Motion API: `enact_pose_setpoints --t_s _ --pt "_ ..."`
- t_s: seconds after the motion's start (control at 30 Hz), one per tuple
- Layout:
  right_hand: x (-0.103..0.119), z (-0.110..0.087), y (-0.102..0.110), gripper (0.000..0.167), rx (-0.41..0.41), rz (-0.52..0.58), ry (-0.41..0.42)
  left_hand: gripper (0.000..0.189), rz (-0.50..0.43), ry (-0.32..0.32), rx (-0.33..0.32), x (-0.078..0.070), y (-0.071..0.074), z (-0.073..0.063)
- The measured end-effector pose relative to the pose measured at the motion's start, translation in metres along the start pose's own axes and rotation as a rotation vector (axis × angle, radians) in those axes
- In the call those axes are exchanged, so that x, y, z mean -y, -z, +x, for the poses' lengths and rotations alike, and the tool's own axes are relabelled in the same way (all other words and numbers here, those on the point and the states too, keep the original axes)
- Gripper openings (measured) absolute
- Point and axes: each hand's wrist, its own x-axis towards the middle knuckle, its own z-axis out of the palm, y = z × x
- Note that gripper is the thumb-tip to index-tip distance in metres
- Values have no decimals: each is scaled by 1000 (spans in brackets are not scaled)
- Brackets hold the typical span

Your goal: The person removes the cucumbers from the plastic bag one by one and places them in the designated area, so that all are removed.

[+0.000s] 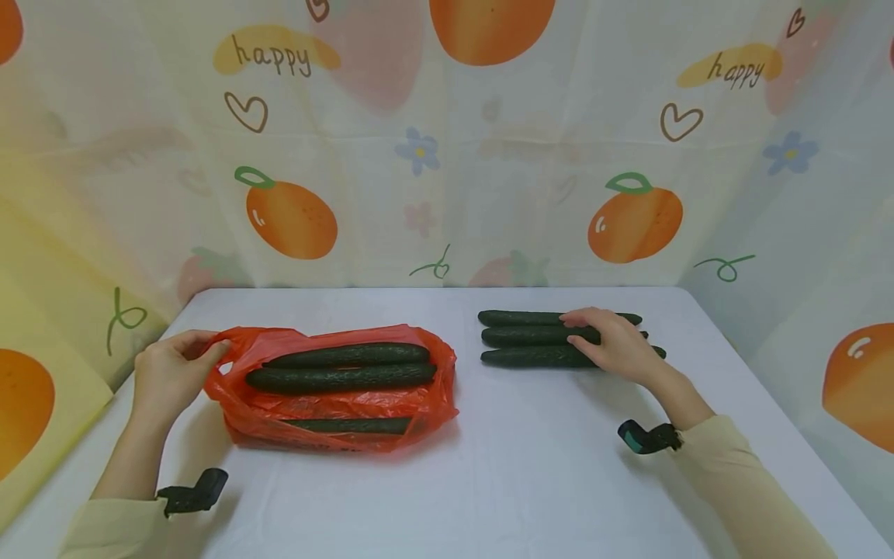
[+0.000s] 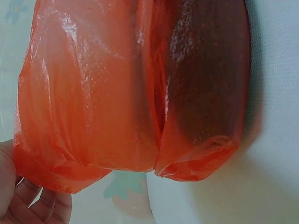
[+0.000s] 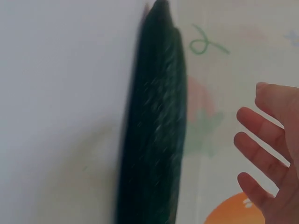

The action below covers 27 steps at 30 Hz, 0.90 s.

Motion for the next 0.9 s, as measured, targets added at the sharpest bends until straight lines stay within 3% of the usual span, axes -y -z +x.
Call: enact_pose_setpoints --t_s 0.27,0.9 --pt "21 16 0 30 -37 60 31 37 -4 -6 -5 0 0 0" --pt "81 53 -8 34 -23 248 35 36 -1 -9 -13 2 -1 0"
